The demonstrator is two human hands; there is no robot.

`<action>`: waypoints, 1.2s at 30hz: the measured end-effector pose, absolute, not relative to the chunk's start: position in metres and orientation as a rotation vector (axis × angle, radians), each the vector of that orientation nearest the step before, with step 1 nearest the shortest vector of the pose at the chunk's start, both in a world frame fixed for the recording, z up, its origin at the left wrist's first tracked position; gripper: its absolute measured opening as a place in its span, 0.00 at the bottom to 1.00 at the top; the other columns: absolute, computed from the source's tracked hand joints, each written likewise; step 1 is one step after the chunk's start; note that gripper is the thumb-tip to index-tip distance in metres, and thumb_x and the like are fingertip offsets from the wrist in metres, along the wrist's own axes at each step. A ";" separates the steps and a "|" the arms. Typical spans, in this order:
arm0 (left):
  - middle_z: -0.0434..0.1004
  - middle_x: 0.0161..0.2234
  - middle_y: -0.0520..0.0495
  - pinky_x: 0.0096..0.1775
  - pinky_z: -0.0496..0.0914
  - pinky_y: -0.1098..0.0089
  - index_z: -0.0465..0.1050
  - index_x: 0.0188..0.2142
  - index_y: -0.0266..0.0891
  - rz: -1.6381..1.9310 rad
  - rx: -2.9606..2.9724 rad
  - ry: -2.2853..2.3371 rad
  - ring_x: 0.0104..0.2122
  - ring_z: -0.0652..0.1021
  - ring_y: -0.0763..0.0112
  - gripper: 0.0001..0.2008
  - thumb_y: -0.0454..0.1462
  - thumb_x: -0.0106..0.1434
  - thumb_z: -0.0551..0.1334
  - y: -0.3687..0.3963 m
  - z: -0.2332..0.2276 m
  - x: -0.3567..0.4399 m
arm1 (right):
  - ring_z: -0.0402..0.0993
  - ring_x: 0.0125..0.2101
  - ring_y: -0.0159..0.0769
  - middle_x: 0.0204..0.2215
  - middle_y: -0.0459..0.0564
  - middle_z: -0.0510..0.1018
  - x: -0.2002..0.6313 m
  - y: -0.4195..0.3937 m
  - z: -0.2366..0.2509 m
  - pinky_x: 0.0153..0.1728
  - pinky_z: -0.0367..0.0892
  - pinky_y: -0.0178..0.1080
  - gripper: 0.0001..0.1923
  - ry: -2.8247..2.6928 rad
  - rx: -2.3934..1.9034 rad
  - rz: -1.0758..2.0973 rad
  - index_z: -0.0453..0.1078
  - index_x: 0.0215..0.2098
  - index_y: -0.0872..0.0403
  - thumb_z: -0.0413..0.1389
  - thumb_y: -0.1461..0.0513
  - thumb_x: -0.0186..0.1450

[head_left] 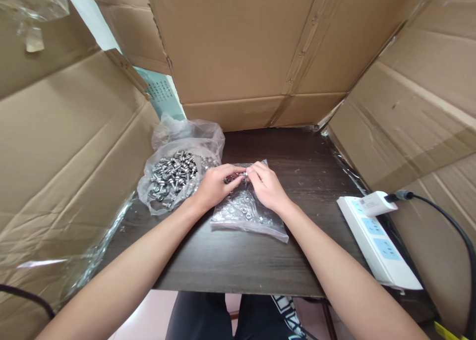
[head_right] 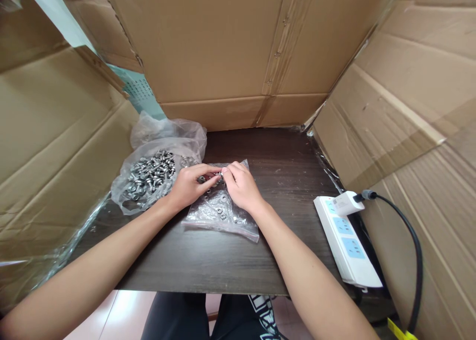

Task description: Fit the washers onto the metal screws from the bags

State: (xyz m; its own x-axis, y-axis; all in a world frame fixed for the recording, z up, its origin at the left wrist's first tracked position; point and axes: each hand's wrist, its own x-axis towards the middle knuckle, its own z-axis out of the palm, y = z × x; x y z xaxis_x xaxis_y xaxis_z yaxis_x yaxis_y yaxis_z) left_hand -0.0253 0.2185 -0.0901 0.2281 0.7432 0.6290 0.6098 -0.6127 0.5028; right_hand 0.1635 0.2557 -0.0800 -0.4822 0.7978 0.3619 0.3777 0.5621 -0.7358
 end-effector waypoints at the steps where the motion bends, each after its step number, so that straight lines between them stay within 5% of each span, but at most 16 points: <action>1: 0.86 0.40 0.45 0.42 0.78 0.69 0.81 0.48 0.40 1.339 2.338 1.300 0.36 0.84 0.69 0.09 0.36 0.70 0.65 0.219 -0.090 -0.025 | 0.69 0.37 0.40 0.32 0.49 0.71 0.163 0.256 -0.080 0.43 0.64 0.43 0.15 -2.074 -0.938 0.772 0.64 0.30 0.51 0.47 0.58 0.74; 4: 0.86 0.39 0.46 0.39 0.78 0.71 0.81 0.48 0.40 1.336 2.339 1.293 0.34 0.83 0.70 0.09 0.36 0.70 0.65 0.219 -0.091 -0.025 | 0.70 0.38 0.40 0.33 0.48 0.72 0.163 0.256 -0.079 0.44 0.65 0.42 0.10 -2.077 -0.931 0.790 0.65 0.32 0.51 0.50 0.60 0.72; 8: 0.85 0.39 0.46 0.39 0.77 0.71 0.81 0.47 0.38 1.346 2.347 1.280 0.34 0.83 0.70 0.09 0.34 0.69 0.66 0.219 -0.091 -0.025 | 0.69 0.36 0.39 0.30 0.48 0.70 0.163 0.258 -0.079 0.43 0.64 0.42 0.19 -2.104 -0.944 0.772 0.63 0.26 0.51 0.45 0.58 0.74; 13: 0.85 0.38 0.46 0.39 0.77 0.71 0.81 0.47 0.39 1.324 2.339 1.308 0.34 0.83 0.70 0.09 0.36 0.69 0.65 0.219 -0.091 -0.025 | 0.70 0.37 0.39 0.32 0.48 0.72 0.164 0.257 -0.079 0.43 0.64 0.41 0.11 -2.084 -0.929 0.794 0.65 0.30 0.51 0.49 0.60 0.72; 17: 0.85 0.39 0.45 0.39 0.78 0.70 0.81 0.47 0.38 1.315 2.335 1.294 0.34 0.83 0.70 0.09 0.35 0.69 0.65 0.219 -0.091 -0.025 | 0.69 0.34 0.39 0.28 0.48 0.70 0.163 0.257 -0.080 0.41 0.63 0.42 0.20 -2.120 -0.958 0.773 0.61 0.25 0.51 0.44 0.57 0.75; 22: 0.85 0.39 0.46 0.39 0.77 0.71 0.81 0.48 0.39 1.331 2.329 1.293 0.34 0.83 0.70 0.09 0.35 0.69 0.65 0.219 -0.092 -0.026 | 0.70 0.38 0.40 0.32 0.48 0.74 0.163 0.257 -0.080 0.43 0.62 0.42 0.12 -2.099 -0.953 0.785 0.64 0.30 0.50 0.48 0.60 0.72; 26: 0.85 0.40 0.46 0.40 0.77 0.71 0.81 0.47 0.38 1.315 2.341 1.277 0.36 0.83 0.69 0.09 0.34 0.69 0.66 0.219 -0.092 -0.025 | 0.68 0.36 0.42 0.28 0.49 0.73 0.163 0.257 -0.080 0.42 0.61 0.43 0.20 -2.166 -0.977 0.735 0.61 0.25 0.50 0.44 0.57 0.75; 31: 0.85 0.40 0.46 0.39 0.77 0.71 0.81 0.48 0.39 1.347 2.339 1.310 0.35 0.83 0.70 0.09 0.36 0.69 0.66 0.219 -0.091 -0.026 | 0.67 0.41 0.43 0.34 0.49 0.76 0.163 0.256 -0.078 0.46 0.62 0.43 0.12 -2.123 -0.948 0.756 0.65 0.31 0.50 0.48 0.60 0.72; 36: 0.85 0.39 0.46 0.39 0.77 0.71 0.81 0.47 0.39 1.302 2.361 1.294 0.35 0.83 0.70 0.09 0.36 0.70 0.65 0.219 -0.091 -0.026 | 0.67 0.36 0.42 0.28 0.49 0.74 0.164 0.256 -0.077 0.41 0.61 0.43 0.19 -2.159 -1.001 0.782 0.61 0.25 0.50 0.44 0.57 0.75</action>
State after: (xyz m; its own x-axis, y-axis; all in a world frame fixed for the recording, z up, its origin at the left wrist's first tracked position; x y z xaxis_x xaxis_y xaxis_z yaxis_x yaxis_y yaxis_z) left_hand -0.0261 0.2187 -0.0909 0.2507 0.7444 0.6188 0.6140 -0.6165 0.4929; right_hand 0.1643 0.2559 -0.0769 -0.5157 0.8071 0.2875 0.4357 0.5360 -0.7231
